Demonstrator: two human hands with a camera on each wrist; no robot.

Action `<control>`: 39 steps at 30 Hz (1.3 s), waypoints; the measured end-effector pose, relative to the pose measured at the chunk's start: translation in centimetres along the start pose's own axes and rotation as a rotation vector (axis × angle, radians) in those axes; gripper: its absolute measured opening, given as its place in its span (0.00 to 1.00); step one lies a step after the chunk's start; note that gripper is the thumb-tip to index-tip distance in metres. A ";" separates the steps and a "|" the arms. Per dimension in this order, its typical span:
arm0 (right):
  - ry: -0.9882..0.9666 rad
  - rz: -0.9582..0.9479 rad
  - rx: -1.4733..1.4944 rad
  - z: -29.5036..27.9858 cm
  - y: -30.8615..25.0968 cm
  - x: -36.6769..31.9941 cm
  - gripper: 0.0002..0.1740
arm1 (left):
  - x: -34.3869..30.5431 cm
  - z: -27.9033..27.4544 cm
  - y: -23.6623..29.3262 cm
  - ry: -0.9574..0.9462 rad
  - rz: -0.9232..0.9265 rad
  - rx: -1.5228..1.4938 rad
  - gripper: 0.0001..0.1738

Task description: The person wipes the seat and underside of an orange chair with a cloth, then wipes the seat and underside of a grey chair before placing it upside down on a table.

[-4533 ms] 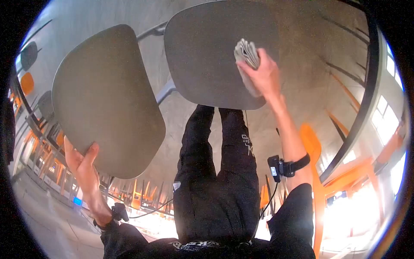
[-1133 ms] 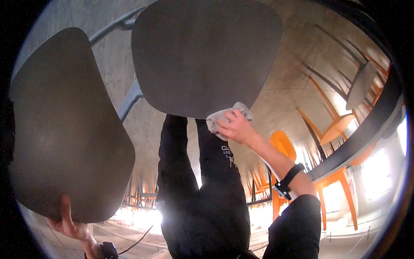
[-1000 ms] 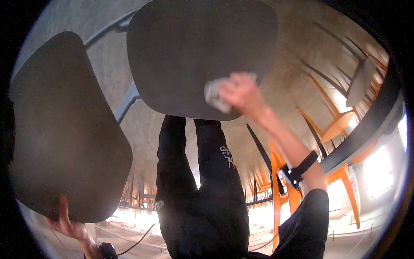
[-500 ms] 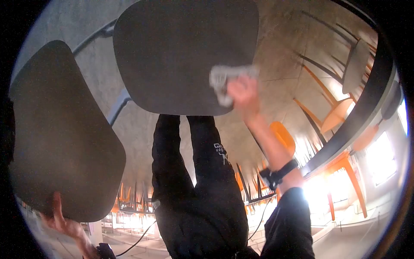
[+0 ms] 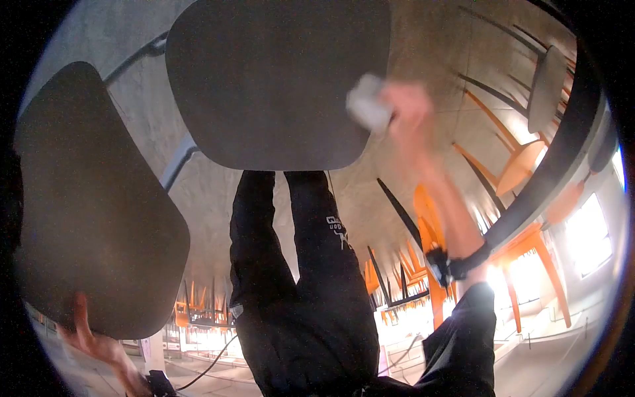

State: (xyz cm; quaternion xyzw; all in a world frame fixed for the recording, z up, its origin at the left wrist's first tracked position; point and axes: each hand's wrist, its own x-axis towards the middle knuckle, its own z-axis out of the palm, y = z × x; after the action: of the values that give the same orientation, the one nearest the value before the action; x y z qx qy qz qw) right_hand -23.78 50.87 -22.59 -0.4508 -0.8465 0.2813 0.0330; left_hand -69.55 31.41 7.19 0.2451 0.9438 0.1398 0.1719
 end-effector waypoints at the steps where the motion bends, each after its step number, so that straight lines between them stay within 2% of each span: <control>1: 0.200 0.045 -0.037 -0.7 0.9 3.5 0.17 | 0.1 0.0 0.0 0.008 -0.004 -0.017 0.19; 2: 0.203 0.311 -0.052 -1.9 0.9 7.0 0.22 | 0.2 0.0 0.0 0.016 -0.009 -0.034 0.19; 3: 0.300 0.230 -0.048 -2.4 3.0 10.3 0.22 | 0.5 0.0 0.1 0.029 -0.071 -0.072 0.19; 5: 0.511 0.030 -0.053 -4.5 0.0 16.6 0.14 | 0.8 0.1 0.1 0.029 -0.094 -0.109 0.20; 7: 0.822 -0.410 -0.137 -1.5 4.3 20.0 0.17 | 1.1 -0.3 -0.1 -0.015 -0.017 -0.094 0.20; 8: 0.572 -0.337 -0.150 -1.7 2.2 19.3 0.19 | 1.4 -0.8 -0.3 -0.099 0.207 0.065 0.20; 9: 0.550 -0.316 -0.222 -0.6 1.5 18.2 0.18 | 1.8 -1.4 -0.7 -0.185 0.430 0.222 0.19; 10: 0.526 -0.300 -0.296 1.0 1.1 16.4 0.17 | 2.0 -1.9 -1.0 -0.235 0.512 0.276 0.19; 11: 0.391 -0.173 -0.244 2.1 0.0 13.7 0.19 | 2.2 -2.3 -1.4 -0.283 0.597 0.325 0.18; 12: 0.259 -0.052 -0.192 3.4 -1.5 10.2 0.22 | 2.2 -2.7 -1.8 -0.287 0.543 0.275 0.17; 13: 0.257 -0.033 -0.166 5.3 -3.4 6.5 0.20 | 2.1 -2.6 -1.7 -0.264 0.431 0.192 0.17; 14: 0.134 0.050 -0.093 6.6 -5.8 2.6 0.19 | 2.0 -2.4 -1.6 -0.232 0.323 0.104 0.17; 15: 0.036 0.057 -0.083 8.2 -7.6 -1.4 0.10 | 1.6 -1.6 -0.4 -0.172 0.150 -0.011 0.16; 16: -0.056 0.104 0.000 9.6 -10.1 -4.8 0.07 | 1.6 -1.7 -0.3 -0.170 0.143 -0.014 0.16; 17: -0.132 0.128 0.077 10.4 -13.3 -6.8 0.13 | 1.5 -1.7 -0.3 -0.169 0.137 -0.016 0.16; 18: -0.148 0.080 0.171 12.1 -15.6 -9.0 0.05 | 1.9 -2.8 -1.2 -0.245 0.297 0.094 0.16; 19: -0.277 0.054 0.265 13.5 -17.9 -10.1 0.08 | 2.2 -2.9 -1.4 -0.306 0.378 0.159 0.15; 20: -0.327 0.073 0.401 15.4 -20.4 -10.7 0.10 | 2.5 -2.9 -1.7 -0.364 0.463 0.217 0.15; 21: -0.387 0.104 0.542 16.8 -22.6 -10.4 0.11 | 3.7 -2.1 -0.7 -0.413 0.461 0.234 0.15; 23: -0.373 0.110 0.606 18.4 -25.1 -8.5 0.13 | 3.7 -2.2 0.5 -0.409 0.475 0.233 0.15; 26: -0.128 0.065 0.671 16.9 -25.7 -3.8 0.14 | 3.2 -3.4 1.3 -0.388 0.543 0.288 0.15; 27: -0.117 0.194 0.637 16.2 -25.3 -2.8 0.14 | 3.5 -3.4 1.4 -0.406 0.613 0.368 0.15; 29: -0.064 0.424 0.556 14.8 -23.3 -0.6 0.15 | 3.8 -2.2 2.3 -0.351 0.596 0.379 0.15; 31: -0.074 0.436 0.444 12.7 -19.0 -1.1 0.14 | 2.9 -0.5 2.5 -0.265 0.472 0.294 0.16; 32: 0.009 0.372 0.360 11.7 -16.3 -2.6 0.15 | 2.5 -0.3 2.2 -0.241 0.443 0.278 0.17; 34: -0.031 0.540 0.221 8.8 -10.8 -5.8 0.13 | 2.5 -1.7 0.6 -0.270 0.524 0.396 0.21; 35: 0.073 0.663 0.234 7.8 -8.3 -7.6 0.12 | 2.5 -2.4 0.1 -0.282 0.573 0.468 0.23; 36: 0.120 0.724 0.094 5.9 -5.8 -9.1 0.12 | 2.5 -2.8 -0.1 -0.294 0.635 0.567 0.24; 37: 0.267 0.626 -0.025 5.2 -2.1 -11.7 0.15 | 2.5 -2.9 -0.1 -0.298 0.670 0.599 0.26; 39: 0.254 0.826 -0.322 2.2 0.6 -12.4 0.19 | 2.6 -2.5 0.1 -0.292 0.712 0.593 0.28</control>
State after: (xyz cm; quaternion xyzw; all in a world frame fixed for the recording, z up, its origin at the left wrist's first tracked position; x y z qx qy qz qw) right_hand -16.66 40.49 -22.33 -0.7808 -0.6179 0.0782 -0.0489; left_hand -72.68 32.35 8.81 0.6084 0.7664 -0.1208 0.1669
